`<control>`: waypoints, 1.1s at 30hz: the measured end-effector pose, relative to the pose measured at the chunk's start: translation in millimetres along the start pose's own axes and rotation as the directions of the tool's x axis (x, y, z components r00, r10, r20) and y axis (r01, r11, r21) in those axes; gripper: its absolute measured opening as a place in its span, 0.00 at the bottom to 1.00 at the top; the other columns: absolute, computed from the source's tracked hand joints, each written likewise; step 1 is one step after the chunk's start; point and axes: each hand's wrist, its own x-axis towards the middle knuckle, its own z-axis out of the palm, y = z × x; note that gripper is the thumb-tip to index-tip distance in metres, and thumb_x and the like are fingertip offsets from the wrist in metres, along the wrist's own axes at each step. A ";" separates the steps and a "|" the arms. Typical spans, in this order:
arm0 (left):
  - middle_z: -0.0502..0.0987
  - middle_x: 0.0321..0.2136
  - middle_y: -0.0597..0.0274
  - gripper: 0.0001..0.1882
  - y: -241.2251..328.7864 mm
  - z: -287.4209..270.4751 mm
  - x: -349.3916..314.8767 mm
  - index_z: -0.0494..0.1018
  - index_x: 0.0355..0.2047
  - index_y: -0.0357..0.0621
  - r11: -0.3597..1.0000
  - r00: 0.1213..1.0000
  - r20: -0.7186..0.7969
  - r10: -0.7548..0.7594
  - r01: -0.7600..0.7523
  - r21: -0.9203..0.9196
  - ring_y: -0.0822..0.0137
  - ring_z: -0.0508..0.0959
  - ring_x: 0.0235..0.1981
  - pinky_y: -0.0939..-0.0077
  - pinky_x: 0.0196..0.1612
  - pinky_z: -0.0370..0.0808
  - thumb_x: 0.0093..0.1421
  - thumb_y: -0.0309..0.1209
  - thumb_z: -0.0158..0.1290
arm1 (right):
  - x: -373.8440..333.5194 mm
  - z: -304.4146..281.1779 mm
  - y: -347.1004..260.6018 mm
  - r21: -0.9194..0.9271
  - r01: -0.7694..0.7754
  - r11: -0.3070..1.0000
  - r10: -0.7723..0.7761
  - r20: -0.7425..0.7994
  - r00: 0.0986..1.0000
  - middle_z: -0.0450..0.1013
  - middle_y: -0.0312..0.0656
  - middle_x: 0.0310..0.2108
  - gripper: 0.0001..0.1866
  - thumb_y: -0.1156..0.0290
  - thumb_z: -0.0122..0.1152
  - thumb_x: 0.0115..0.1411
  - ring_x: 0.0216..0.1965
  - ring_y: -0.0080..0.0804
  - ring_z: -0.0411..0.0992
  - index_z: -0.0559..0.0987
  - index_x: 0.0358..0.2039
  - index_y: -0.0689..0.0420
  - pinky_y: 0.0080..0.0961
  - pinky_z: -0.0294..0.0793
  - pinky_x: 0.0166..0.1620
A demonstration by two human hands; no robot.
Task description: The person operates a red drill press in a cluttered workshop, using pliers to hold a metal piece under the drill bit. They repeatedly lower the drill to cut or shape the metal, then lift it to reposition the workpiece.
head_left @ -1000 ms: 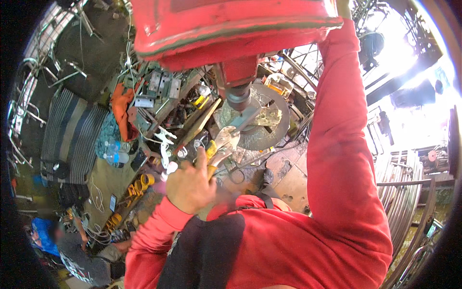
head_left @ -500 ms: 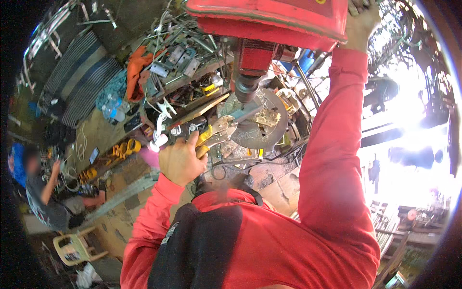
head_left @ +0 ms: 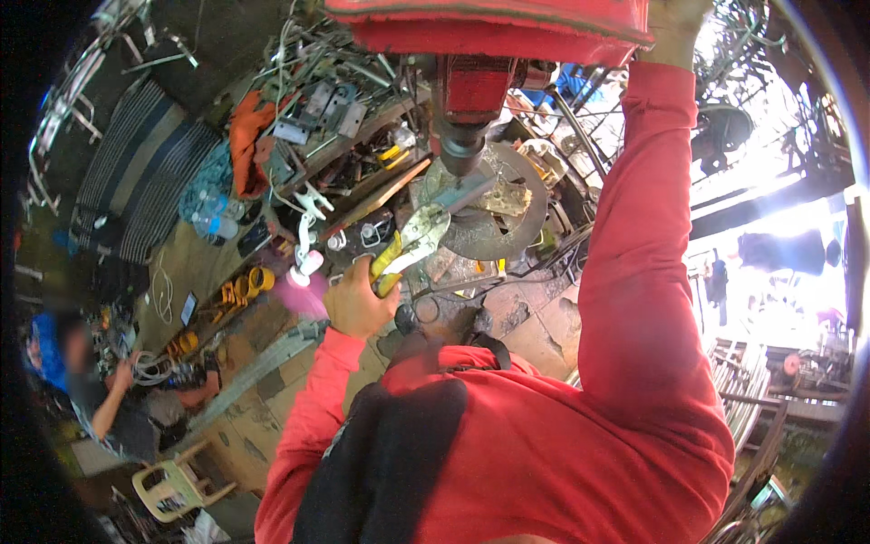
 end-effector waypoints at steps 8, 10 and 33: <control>0.80 0.28 0.48 0.24 -9.9 -6.4 21.6 0.70 0.38 0.43 0.993 0.987 0.161 -0.030 0.011 0.115 0.43 0.81 0.24 0.49 0.26 0.76 0.49 0.44 0.66 | 1.3 7.4 -4.1 -0.077 0.039 0.996 -0.042 -0.036 0.998 0.51 0.26 0.13 0.21 0.56 0.44 0.74 0.10 0.16 0.46 0.64 0.21 0.46 0.18 0.44 0.12; 0.80 0.27 0.48 0.24 -11.5 -5.3 23.4 0.70 0.37 0.43 0.994 0.991 0.135 -0.011 -0.004 0.107 0.43 0.81 0.24 0.49 0.26 0.76 0.49 0.44 0.66 | 1.3 8.0 -3.7 -0.094 0.049 0.994 -0.053 -0.035 0.998 0.51 0.26 0.13 0.21 0.57 0.44 0.74 0.11 0.16 0.46 0.64 0.21 0.46 0.18 0.44 0.12; 0.80 0.25 0.50 0.21 -14.8 -9.0 28.4 0.71 0.34 0.44 0.994 0.991 0.130 -0.043 0.030 0.102 0.43 0.81 0.25 0.50 0.27 0.77 0.47 0.41 0.67 | -6.2 6.3 -7.4 -0.094 0.102 0.990 -0.106 -0.043 0.993 0.51 0.27 0.14 0.20 0.62 0.43 0.74 0.11 0.17 0.47 0.63 0.21 0.48 0.18 0.47 0.13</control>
